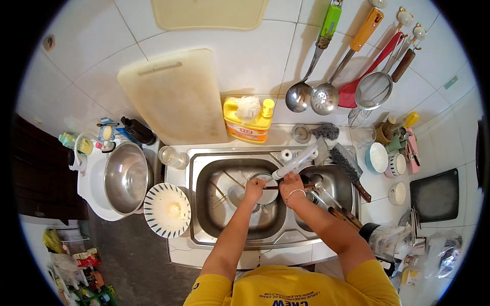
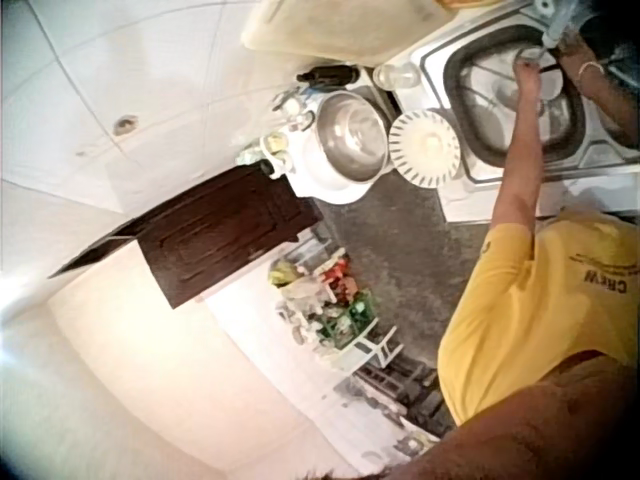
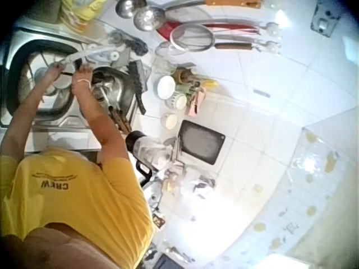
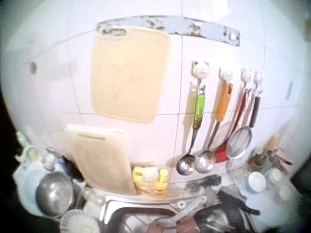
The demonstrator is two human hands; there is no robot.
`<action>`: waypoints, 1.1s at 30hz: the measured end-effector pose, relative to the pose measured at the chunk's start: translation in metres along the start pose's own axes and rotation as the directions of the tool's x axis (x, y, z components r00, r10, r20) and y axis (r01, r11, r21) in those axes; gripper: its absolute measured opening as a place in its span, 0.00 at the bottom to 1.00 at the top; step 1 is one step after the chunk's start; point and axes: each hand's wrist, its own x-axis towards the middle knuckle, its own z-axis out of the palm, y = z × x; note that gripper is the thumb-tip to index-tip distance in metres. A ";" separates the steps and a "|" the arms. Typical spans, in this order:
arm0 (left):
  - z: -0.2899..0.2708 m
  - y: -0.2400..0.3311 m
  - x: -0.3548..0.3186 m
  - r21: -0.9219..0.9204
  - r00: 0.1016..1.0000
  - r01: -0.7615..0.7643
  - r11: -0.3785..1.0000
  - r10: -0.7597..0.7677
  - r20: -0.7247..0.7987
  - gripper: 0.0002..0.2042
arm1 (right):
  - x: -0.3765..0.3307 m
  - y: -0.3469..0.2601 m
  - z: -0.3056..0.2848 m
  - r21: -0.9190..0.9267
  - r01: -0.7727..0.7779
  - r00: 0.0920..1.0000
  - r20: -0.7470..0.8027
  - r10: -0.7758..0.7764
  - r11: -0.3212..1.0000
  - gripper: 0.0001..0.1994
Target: The person washes several bowls, cups, and a pair of chopsticks in a sink by hand, rinsing each item under running water and placing them on the counter.
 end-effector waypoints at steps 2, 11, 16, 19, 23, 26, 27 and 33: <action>0.002 0.013 -0.001 -0.064 0.998 0.033 0.997 -0.036 -0.050 0.16 | -0.002 0.005 -0.018 0.096 -0.061 0.976 0.212 0.040 0.993 0.12; -0.086 -0.007 -0.049 -0.186 0.984 0.005 0.983 -0.038 -0.172 0.05 | 0.009 -0.058 0.078 0.899 -0.226 0.958 0.276 -0.085 0.374 0.08; -0.107 -0.075 -0.054 0.228 0.894 0.127 0.965 -0.012 -0.448 0.16 | 0.013 -0.104 0.122 0.898 -0.169 0.985 0.163 0.051 0.407 0.07; -0.093 -0.104 -0.051 0.460 0.795 0.064 0.885 0.234 -0.560 0.23 | 0.007 -0.105 0.119 0.886 -0.174 0.984 0.170 0.049 0.431 0.11; -0.073 -0.079 -0.055 0.031 0.898 0.316 0.948 -0.288 -0.333 0.24 | -0.004 -0.090 0.116 0.853 -0.112 0.993 0.119 0.019 0.509 0.12; -0.074 -0.081 -0.048 0.062 0.888 0.323 0.944 -0.280 -0.364 0.19 | -0.009 -0.087 0.120 0.864 -0.142 0.990 0.134 0.052 0.483 0.11; -0.075 -0.071 -0.053 0.134 0.891 0.343 0.930 -0.276 -0.360 0.18 | -0.003 -0.085 0.138 0.821 -0.137 0.990 0.126 0.059 0.554 0.11; -0.117 -0.069 -0.081 0.153 0.866 0.339 0.928 -0.244 -0.437 0.21 | 0.014 -0.081 0.131 0.835 -0.522 0.794 0.551 0.256 -0.176 0.12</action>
